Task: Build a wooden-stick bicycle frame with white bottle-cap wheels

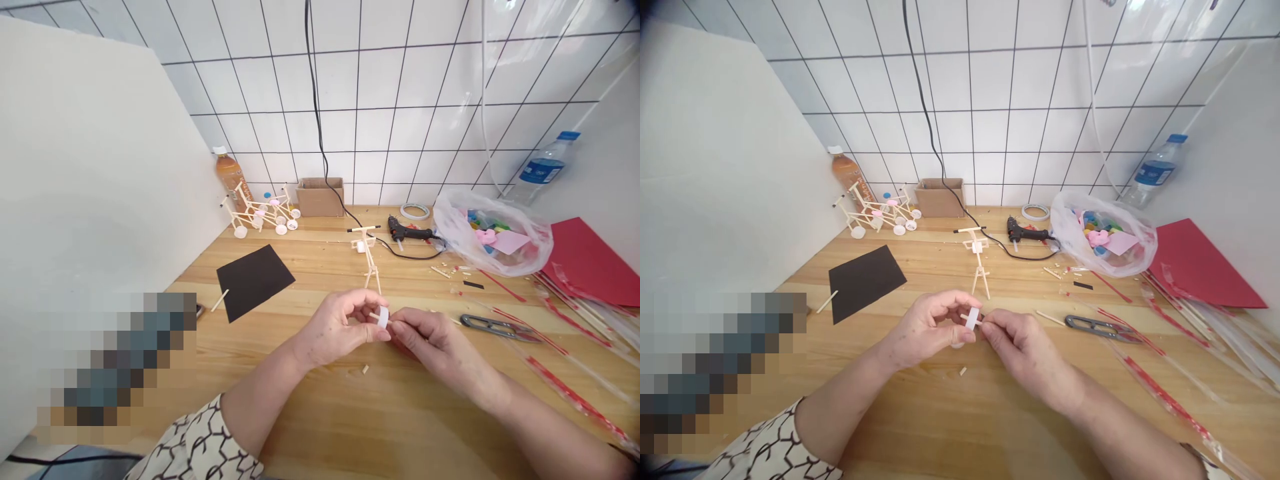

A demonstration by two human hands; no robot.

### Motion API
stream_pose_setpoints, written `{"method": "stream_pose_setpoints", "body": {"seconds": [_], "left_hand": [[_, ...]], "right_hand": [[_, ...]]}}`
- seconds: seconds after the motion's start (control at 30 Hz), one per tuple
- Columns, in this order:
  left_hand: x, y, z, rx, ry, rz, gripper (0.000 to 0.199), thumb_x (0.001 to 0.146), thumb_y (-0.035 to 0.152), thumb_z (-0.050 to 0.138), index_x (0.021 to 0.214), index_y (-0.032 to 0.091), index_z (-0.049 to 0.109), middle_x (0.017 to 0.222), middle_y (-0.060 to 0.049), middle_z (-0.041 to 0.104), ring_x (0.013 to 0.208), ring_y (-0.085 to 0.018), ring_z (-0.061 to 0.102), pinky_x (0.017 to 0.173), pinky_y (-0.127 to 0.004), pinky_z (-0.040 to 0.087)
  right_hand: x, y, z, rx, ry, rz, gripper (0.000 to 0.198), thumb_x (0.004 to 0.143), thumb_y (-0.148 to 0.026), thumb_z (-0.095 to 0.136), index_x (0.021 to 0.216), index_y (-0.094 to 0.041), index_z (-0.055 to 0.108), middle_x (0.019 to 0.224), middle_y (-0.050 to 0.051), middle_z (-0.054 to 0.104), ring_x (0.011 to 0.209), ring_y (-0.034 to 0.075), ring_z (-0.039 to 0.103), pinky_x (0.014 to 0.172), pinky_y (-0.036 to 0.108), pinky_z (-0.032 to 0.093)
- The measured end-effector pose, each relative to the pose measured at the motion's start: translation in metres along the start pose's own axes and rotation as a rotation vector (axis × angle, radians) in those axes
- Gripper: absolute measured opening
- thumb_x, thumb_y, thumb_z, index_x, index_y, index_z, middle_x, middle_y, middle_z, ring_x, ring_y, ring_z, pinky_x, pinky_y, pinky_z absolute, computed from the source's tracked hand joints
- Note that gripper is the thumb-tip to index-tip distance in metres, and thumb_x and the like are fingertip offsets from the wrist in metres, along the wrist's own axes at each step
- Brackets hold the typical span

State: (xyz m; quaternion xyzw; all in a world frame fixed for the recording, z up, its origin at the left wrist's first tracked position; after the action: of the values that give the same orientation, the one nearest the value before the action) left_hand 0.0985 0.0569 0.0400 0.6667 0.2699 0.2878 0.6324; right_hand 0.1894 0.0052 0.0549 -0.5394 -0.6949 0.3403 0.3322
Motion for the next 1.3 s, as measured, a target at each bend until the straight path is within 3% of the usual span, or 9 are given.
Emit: {"method": "stream_pose_setpoints", "body": {"seconds": [0.13, 0.23, 0.3, 0.57, 0.77, 1.0, 1.17, 1.3], "left_hand": [[0.001, -0.003, -0.011, -0.051, 0.044, -0.017, 0.031, 0.065, 0.017, 0.074, 0.094, 0.013, 0.064, 0.08, -0.002, 0.066, 0.071, -0.011, 0.059, 0.067, -0.023, 0.048], [0.002, -0.008, -0.01, -0.098, 0.026, -0.051, 0.032, 0.063, 0.019, 0.075, 0.093, 0.013, 0.065, 0.078, -0.003, 0.067, 0.07, -0.013, 0.061, 0.065, -0.025, 0.049], [0.001, -0.011, -0.008, -0.1, 0.014, -0.077, 0.03, 0.062, 0.018, 0.075, 0.091, 0.012, 0.066, 0.076, -0.004, 0.067, 0.069, -0.013, 0.061, 0.063, -0.026, 0.05], [-0.003, -0.006, 0.0, -0.074, -0.01, 0.003, 0.03, 0.058, 0.014, 0.078, 0.087, 0.013, 0.07, 0.084, -0.006, 0.072, 0.075, -0.016, 0.065, 0.074, -0.03, 0.054], [-0.002, -0.007, 0.007, -0.081, -0.007, 0.012, 0.034, 0.048, 0.015, 0.084, 0.079, 0.012, 0.072, 0.081, -0.006, 0.072, 0.072, -0.018, 0.066, 0.069, -0.028, 0.055], [-0.001, -0.006, 0.011, -0.144, 0.007, 0.027, 0.033, 0.046, 0.01, 0.084, 0.077, 0.011, 0.072, 0.074, -0.004, 0.071, 0.069, -0.017, 0.066, 0.068, -0.027, 0.055], [0.001, -0.012, 0.008, -0.196, 0.044, -0.036, 0.034, 0.053, 0.014, 0.082, 0.085, 0.013, 0.072, 0.079, -0.004, 0.069, 0.073, -0.016, 0.065, 0.071, -0.028, 0.054], [0.001, -0.002, -0.001, -0.131, 0.099, 0.083, 0.032, 0.058, 0.019, 0.081, 0.088, 0.017, 0.071, 0.096, -0.004, 0.064, 0.08, -0.016, 0.064, 0.074, -0.029, 0.053]], "right_hand": [[-0.005, 0.002, -0.009, -0.259, 0.057, -0.092, 0.03, 0.094, -0.029, 0.036, 0.079, -0.017, 0.059, 0.067, 0.001, 0.058, 0.058, 0.011, 0.05, 0.055, 0.021, 0.038], [-0.013, -0.013, -0.012, -0.571, 0.22, -0.296, 0.028, 0.092, -0.02, 0.037, 0.074, -0.017, 0.058, 0.059, 0.002, 0.056, 0.051, 0.012, 0.048, 0.051, 0.024, 0.033], [-0.018, -0.02, -0.01, -0.658, 0.274, -0.368, 0.027, 0.09, -0.016, 0.037, 0.07, -0.017, 0.055, 0.054, 0.001, 0.051, 0.047, 0.012, 0.044, 0.048, 0.024, 0.029], [-0.012, -0.011, 0.002, -0.272, 0.11, -0.168, 0.029, 0.094, -0.021, 0.033, 0.069, -0.02, 0.046, 0.056, -0.003, 0.047, 0.048, 0.009, 0.043, 0.049, 0.02, 0.034], [-0.017, -0.016, 0.008, -0.344, 0.105, -0.233, 0.023, 0.089, -0.015, 0.037, 0.071, -0.019, 0.05, 0.06, 0.0, 0.053, 0.053, 0.011, 0.048, 0.052, 0.021, 0.035], [-0.018, -0.018, 0.006, -0.352, 0.142, -0.265, 0.022, 0.087, -0.012, 0.038, 0.072, -0.019, 0.052, 0.061, 0.0, 0.057, 0.053, 0.011, 0.051, 0.051, 0.021, 0.037], [-0.01, -0.012, -0.003, -0.249, 0.123, -0.17, 0.024, 0.092, -0.021, 0.038, 0.076, -0.019, 0.055, 0.065, 0.002, 0.063, 0.055, 0.011, 0.055, 0.052, 0.022, 0.042], [-0.007, -0.001, -0.015, 0.029, 0.18, -0.037, 0.022, 0.088, -0.038, 0.051, 0.098, -0.019, 0.055, 0.083, 0.006, 0.068, 0.067, 0.014, 0.063, 0.059, 0.024, 0.051]]}}
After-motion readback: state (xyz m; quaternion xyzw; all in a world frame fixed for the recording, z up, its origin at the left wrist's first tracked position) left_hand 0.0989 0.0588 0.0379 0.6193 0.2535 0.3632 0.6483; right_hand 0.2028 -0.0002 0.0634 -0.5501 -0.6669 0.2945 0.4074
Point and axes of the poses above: each hand's wrist, its own x-axis towards the middle knuckle, its own z-axis out of the palm, y = z × x, the point moved 9 cm from there along x, towards the middle knuckle
